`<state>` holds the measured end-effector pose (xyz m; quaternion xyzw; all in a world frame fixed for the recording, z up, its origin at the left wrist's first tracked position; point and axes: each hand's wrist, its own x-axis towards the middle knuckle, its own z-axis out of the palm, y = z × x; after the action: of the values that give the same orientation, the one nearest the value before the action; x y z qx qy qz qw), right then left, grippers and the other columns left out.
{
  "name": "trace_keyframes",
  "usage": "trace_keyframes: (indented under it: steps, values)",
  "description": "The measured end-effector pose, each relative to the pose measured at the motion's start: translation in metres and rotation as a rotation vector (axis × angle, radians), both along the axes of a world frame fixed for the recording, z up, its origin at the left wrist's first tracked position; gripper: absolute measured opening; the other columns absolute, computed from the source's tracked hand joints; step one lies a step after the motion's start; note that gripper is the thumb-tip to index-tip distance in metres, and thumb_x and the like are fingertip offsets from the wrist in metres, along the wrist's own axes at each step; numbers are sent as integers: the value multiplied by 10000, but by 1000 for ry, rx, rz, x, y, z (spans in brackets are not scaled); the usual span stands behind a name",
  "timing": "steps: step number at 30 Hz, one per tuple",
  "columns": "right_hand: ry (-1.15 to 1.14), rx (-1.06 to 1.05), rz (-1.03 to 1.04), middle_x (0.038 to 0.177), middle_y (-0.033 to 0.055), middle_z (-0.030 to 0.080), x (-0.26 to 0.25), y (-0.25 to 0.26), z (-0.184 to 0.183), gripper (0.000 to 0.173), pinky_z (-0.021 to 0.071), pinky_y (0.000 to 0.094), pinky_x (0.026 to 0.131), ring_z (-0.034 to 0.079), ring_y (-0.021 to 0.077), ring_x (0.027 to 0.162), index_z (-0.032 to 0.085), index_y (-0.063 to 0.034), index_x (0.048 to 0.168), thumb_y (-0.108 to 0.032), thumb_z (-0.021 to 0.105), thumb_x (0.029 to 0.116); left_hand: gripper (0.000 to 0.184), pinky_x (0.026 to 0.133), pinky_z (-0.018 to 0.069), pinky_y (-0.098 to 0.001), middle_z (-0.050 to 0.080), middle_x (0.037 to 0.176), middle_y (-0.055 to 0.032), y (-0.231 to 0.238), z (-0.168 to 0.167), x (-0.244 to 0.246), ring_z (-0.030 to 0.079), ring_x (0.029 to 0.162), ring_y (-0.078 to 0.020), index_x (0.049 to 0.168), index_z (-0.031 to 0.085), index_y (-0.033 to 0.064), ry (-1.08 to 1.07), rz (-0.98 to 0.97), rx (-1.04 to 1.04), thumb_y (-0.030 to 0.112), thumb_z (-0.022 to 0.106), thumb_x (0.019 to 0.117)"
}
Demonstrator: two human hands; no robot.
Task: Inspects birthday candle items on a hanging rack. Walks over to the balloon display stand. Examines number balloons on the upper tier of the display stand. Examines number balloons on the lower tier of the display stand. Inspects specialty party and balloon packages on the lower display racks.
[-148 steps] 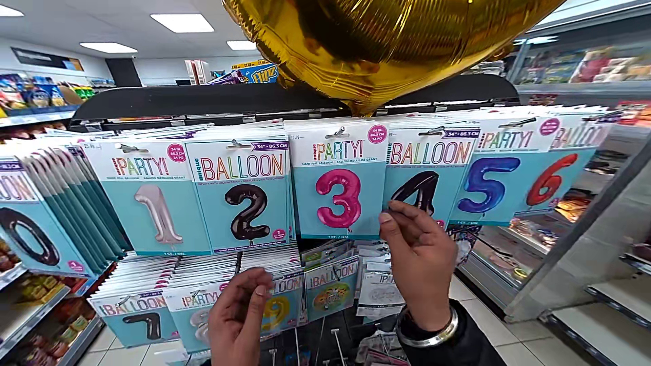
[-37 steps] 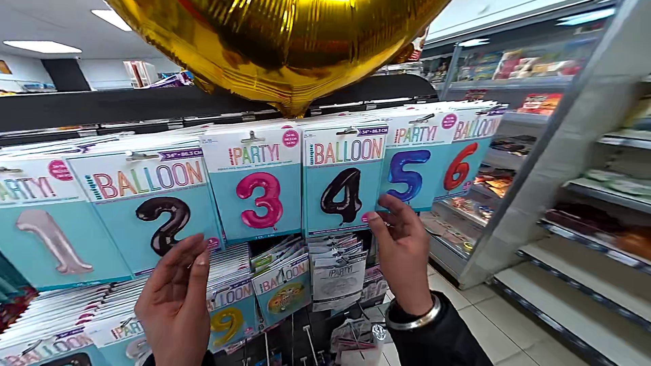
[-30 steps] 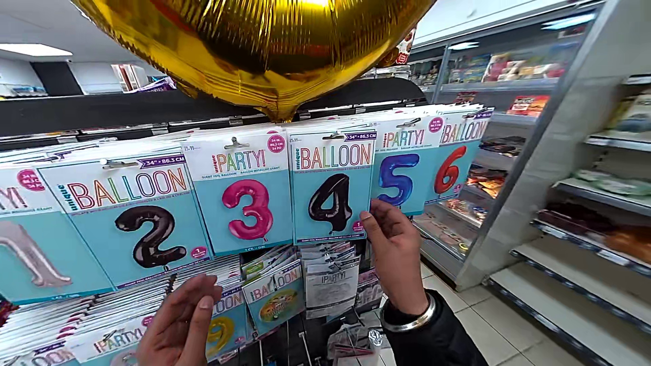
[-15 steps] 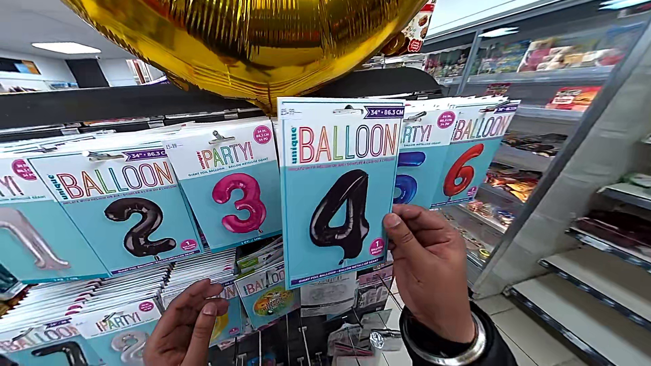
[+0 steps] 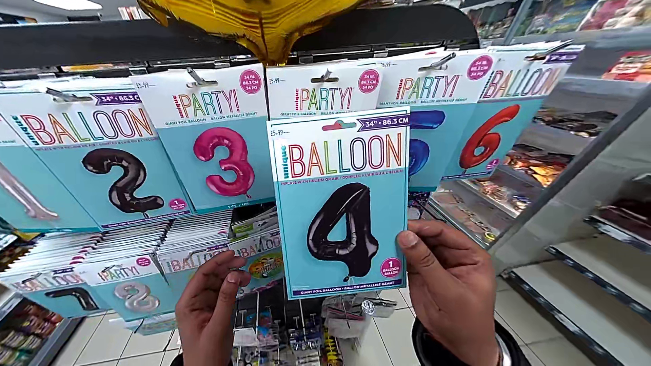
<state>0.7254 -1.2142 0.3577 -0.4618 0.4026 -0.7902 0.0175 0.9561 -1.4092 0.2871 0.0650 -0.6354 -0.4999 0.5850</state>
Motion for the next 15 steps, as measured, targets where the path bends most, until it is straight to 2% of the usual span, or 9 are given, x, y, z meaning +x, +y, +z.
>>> trace_keyframes:
  steps: [15]
  values:
    - [44, -17, -90, 932, 100, 722, 21, -5, 13, 151, 647, 301, 696, 720, 155, 773, 735, -34, 1089, -118, 705, 967, 326, 744, 634, -334, 727, 1057, -149, -22, 7, 3, 731, 844, -233, 1284, 636, 34, 23, -90, -3, 215, 641, 1014]
